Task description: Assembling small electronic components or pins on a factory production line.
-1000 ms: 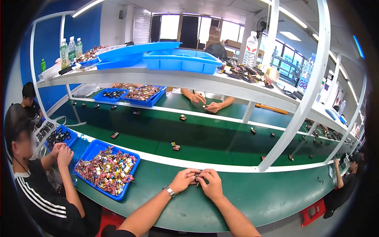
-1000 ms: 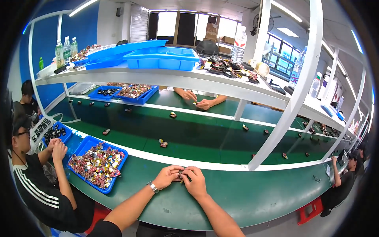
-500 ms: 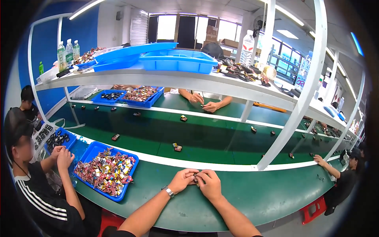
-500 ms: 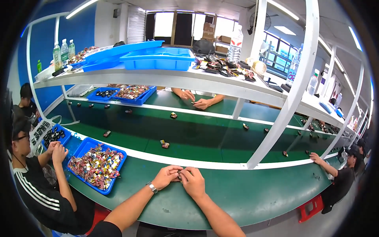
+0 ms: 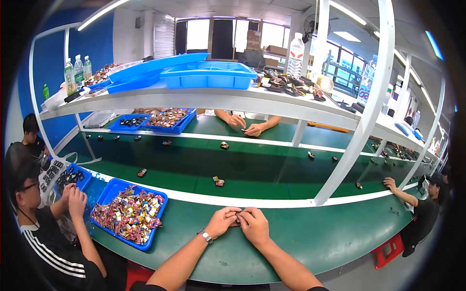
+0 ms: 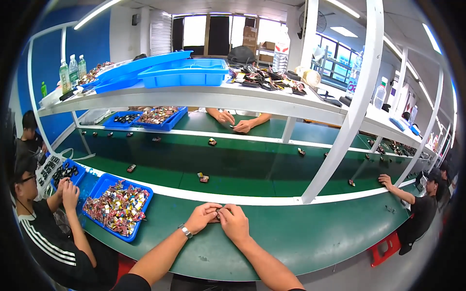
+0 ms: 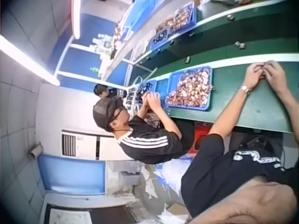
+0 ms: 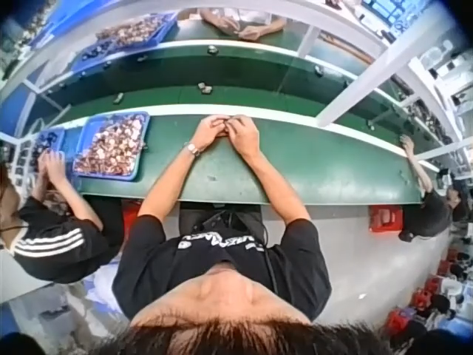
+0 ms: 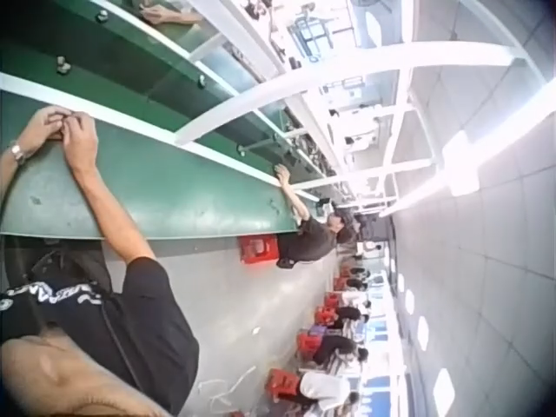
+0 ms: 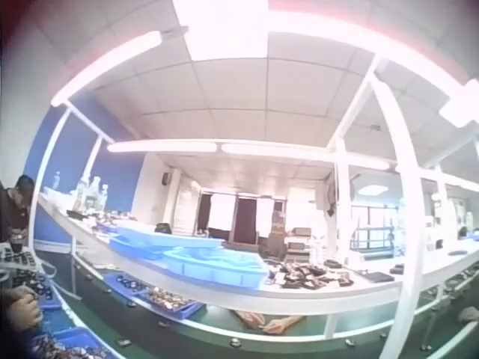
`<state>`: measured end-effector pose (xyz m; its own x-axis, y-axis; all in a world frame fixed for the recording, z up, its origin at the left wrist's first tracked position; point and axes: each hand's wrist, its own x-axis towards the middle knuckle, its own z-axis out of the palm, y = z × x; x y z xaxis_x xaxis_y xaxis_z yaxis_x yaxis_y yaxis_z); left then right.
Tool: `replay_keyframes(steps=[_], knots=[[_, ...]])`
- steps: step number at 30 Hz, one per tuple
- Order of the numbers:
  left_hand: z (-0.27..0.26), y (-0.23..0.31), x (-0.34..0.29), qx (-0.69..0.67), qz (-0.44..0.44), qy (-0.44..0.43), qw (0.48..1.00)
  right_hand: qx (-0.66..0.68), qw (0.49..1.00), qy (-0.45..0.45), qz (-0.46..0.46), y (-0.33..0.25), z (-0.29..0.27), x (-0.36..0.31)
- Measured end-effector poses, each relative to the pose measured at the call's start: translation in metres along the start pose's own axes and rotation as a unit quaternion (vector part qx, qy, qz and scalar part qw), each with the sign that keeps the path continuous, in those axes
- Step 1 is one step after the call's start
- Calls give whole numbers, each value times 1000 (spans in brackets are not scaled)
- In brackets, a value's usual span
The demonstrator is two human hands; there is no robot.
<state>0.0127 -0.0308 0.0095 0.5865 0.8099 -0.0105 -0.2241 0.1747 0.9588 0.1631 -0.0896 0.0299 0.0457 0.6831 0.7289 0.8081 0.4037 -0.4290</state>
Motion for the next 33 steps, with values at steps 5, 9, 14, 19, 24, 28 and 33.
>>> replay_keyframes(steps=[5, 9, 14, 19, 24, 28, 33], knots=[[-2, 0, 1, -12, -7, 10, 1000, 14, 999, -6, -35, 0, -3, 1], [-1, 2, 1, -10, -9, 5, 1000, 5, 999, -2, -36, 3, -1, -1], [-4, -1, 0, -16, -11, -5, 1000, 12, 1000, -2, -28, 4, 2, -3], [-1, 0, 1, -11, -6, -9, 1000, 3, 1000, 11, -14, 3, 3, -3], [-2, 0, 1, -33, -3, 7, 999, 14, 1000, 21, -11, 3, 4, -2], [3, -4, 4, 6, 18, 26, 999, 43, 999, 0, 17, 5, 6, -2], [2, -10, 4, 37, 24, 79, 996, 170, 979, -36, 108, 1, 3, -1]])
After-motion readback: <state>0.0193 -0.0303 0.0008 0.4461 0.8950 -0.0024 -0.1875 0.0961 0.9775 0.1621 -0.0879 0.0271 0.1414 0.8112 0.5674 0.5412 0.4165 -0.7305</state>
